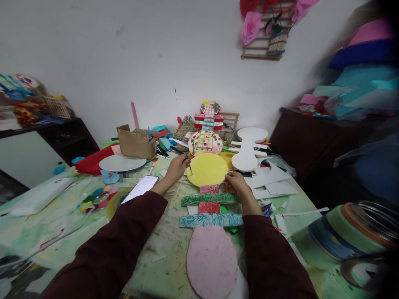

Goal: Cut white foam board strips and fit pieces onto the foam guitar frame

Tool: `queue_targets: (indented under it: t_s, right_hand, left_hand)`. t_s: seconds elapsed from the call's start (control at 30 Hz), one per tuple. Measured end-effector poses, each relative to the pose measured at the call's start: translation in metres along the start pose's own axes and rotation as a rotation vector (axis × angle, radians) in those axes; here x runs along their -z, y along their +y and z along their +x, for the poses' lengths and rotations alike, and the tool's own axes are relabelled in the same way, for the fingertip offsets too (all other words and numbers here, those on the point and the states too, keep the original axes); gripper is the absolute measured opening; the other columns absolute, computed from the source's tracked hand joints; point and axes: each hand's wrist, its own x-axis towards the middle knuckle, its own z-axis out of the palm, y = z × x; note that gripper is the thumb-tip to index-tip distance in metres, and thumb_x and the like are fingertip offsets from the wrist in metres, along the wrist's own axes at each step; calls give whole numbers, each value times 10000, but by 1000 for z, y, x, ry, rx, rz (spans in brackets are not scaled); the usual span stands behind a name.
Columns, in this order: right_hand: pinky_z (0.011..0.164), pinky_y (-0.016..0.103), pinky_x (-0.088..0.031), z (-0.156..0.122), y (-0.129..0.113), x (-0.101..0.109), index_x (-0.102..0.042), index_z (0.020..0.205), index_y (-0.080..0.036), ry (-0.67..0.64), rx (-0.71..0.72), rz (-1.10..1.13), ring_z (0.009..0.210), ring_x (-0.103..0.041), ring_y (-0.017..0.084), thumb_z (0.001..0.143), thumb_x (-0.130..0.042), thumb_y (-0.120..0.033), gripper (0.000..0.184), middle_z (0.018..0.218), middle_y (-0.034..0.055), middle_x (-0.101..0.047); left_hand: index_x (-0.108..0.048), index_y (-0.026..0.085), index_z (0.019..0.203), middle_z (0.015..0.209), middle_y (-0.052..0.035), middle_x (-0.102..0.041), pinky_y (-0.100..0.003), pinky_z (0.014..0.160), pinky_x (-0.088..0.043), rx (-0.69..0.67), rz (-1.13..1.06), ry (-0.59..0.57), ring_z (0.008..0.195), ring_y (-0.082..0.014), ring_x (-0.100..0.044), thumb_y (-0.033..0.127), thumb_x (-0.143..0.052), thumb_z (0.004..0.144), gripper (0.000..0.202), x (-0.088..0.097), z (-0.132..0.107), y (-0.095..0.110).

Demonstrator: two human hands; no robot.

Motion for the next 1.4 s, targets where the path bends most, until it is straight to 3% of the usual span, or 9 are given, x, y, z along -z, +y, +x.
queue_targets:
  t_s: [0.63, 1.4]
  right_hand:
    - [416, 157, -357, -5, -6, 0, -544, 593, -150, 25, -27, 12, 439, -489, 74, 705, -564, -121, 118, 499, -6, -555]
    - [411, 167, -344, -2, -6, 1, -520, 566, -150, 9, -35, -15, 393, -449, 62, 731, -567, -72, 189, 457, -30, -525]
  left_hand:
    - [-571, 183, 758, 708, -19, -632, -272, 638, -480, -10, 11, -66, 629, -159, -608, 200, -474, 812, 112, -2, -5, 16]
    - [-580, 180, 783, 715, -19, -652, -273, 652, -504, -12, -39, -91, 666, -157, -638, 223, -463, 829, 133, -3, 0, 8]
